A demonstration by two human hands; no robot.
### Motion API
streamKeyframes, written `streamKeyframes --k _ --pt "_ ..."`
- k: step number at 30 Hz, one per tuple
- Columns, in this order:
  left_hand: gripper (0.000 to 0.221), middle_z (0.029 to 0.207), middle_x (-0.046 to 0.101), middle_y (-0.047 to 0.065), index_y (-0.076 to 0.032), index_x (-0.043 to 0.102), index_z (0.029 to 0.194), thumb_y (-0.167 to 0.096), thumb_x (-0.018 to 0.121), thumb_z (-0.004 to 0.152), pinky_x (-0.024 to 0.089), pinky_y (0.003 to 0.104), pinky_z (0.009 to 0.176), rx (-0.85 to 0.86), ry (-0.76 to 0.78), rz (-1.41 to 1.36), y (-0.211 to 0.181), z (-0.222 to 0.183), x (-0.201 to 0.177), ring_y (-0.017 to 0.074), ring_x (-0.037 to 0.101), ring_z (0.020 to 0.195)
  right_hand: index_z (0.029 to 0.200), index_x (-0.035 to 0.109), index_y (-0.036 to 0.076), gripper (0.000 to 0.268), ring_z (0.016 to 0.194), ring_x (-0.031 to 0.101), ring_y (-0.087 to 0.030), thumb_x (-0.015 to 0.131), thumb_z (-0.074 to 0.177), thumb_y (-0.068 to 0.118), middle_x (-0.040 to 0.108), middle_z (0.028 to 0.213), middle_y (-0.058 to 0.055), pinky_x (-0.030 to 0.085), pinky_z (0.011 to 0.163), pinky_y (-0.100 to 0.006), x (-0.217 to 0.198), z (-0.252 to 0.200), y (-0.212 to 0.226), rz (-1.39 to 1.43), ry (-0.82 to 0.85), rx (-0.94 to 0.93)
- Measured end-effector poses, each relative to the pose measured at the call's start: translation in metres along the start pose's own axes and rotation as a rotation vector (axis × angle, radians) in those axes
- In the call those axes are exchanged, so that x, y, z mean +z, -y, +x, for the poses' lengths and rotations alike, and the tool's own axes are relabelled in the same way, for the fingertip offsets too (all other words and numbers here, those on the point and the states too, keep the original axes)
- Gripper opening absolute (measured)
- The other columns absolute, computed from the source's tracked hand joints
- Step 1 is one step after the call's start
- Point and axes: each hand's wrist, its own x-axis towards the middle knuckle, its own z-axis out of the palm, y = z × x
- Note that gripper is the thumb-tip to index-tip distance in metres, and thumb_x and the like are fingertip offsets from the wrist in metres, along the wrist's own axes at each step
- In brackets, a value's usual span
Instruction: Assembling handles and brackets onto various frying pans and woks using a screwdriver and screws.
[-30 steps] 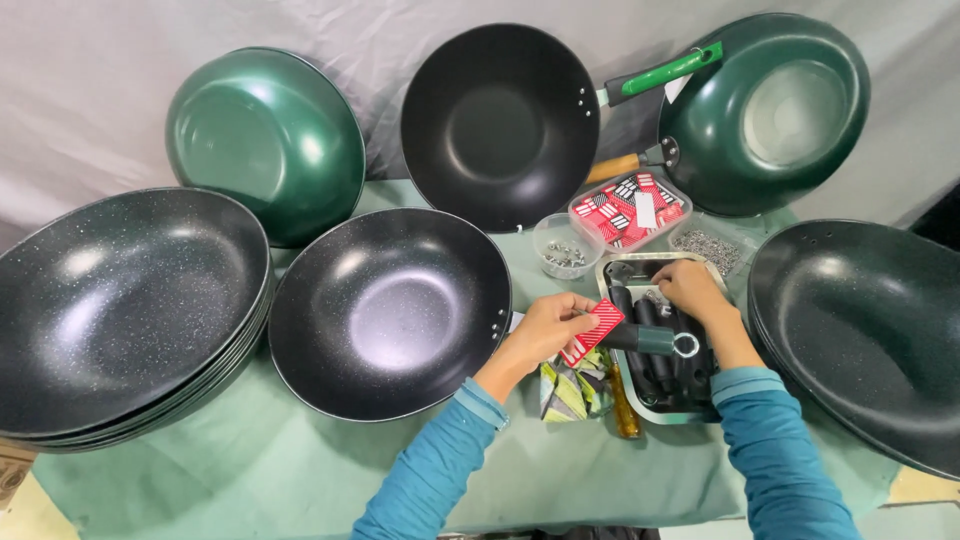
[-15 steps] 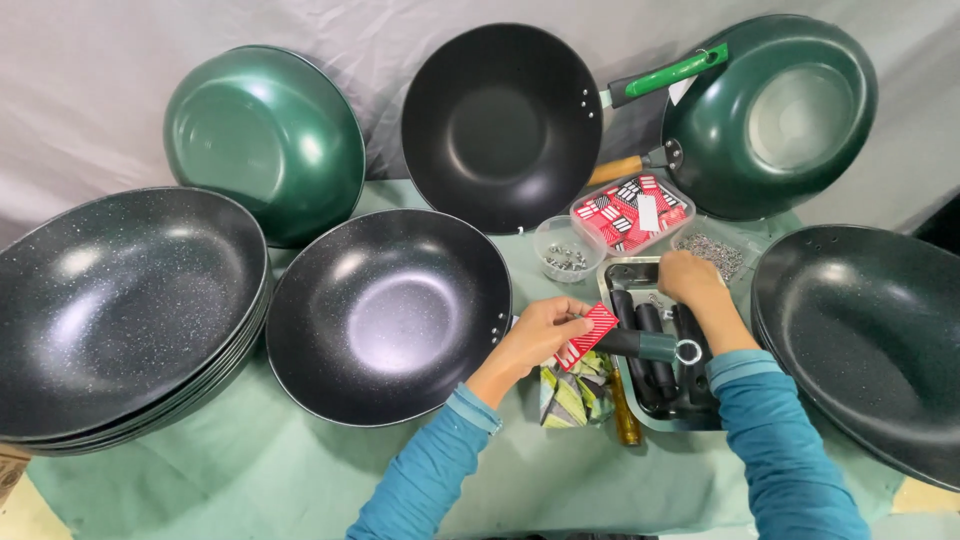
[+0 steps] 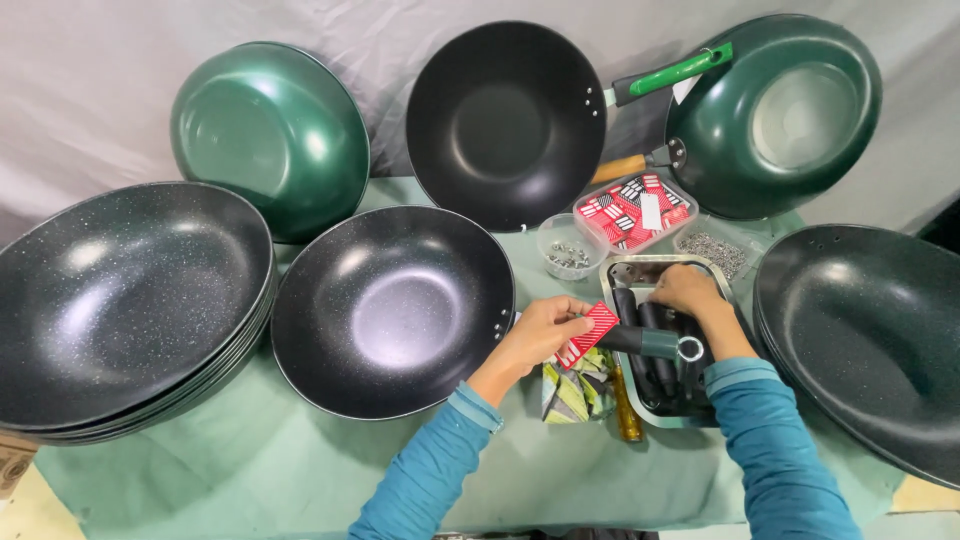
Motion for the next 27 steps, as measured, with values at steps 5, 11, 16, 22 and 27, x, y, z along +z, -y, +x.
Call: streamKeyframes --k 5,11,16,22,27 --pt "0.033 0.092 0.073 0.014 0.001 0.071 0.119 -0.018 0.076 0.092 0.050 0.020 0.041 -0.006 -0.001 0.008 0.011 0.000 -0.007 0.0094 0.060 0.055 0.093 0.085 0.011 0.028 0.106 0.074 -0.040 0.075 0.080 0.033 0.080 0.097 -0.018 0.056 0.094 -0.053 -0.015 -0.011 -0.010 0.202 -0.090 -0.018" --pt "0.031 0.092 0.073 0.013 0.001 0.072 0.116 -0.018 0.076 0.092 0.051 0.019 0.043 -0.007 -0.013 -0.010 0.010 -0.017 -0.008 0.0114 0.063 0.061 0.101 0.079 0.002 0.028 0.090 0.067 -0.025 0.080 0.090 0.027 0.073 0.088 -0.018 0.053 0.087 -0.043 -0.105 -0.108 0.039 0.795 -0.235 -0.199" --pt "0.029 0.091 0.072 0.012 0.001 0.071 0.117 -0.015 0.075 0.094 0.055 0.018 0.043 0.016 -0.015 -0.099 0.003 -0.042 -0.008 0.0101 0.064 0.063 0.090 0.074 -0.002 0.007 0.069 0.062 -0.017 0.075 0.087 0.004 0.070 0.068 -0.014 0.050 0.070 -0.029 -0.125 -0.167 0.075 1.112 -0.202 -0.484" --pt "0.032 0.089 0.067 0.011 0.004 0.069 0.119 -0.015 0.076 0.094 0.057 0.019 0.046 0.042 -0.017 -0.204 -0.010 -0.091 -0.009 0.0124 0.064 0.071 0.092 0.069 -0.010 0.007 0.058 0.073 -0.025 0.070 0.085 -0.009 0.071 0.072 -0.023 0.055 0.054 -0.029 -0.079 -0.208 0.094 1.408 -0.127 -0.579" --pt "0.030 0.087 0.064 0.010 0.004 0.069 0.117 -0.015 0.075 0.095 0.058 0.020 0.049 0.028 -0.039 -0.312 -0.012 -0.134 -0.006 0.0145 0.067 0.072 0.094 0.062 -0.010 0.006 0.059 0.077 -0.033 0.064 0.089 -0.009 0.072 0.077 -0.031 0.058 0.048 -0.032 -0.039 -0.239 0.120 1.625 -0.051 -0.622"
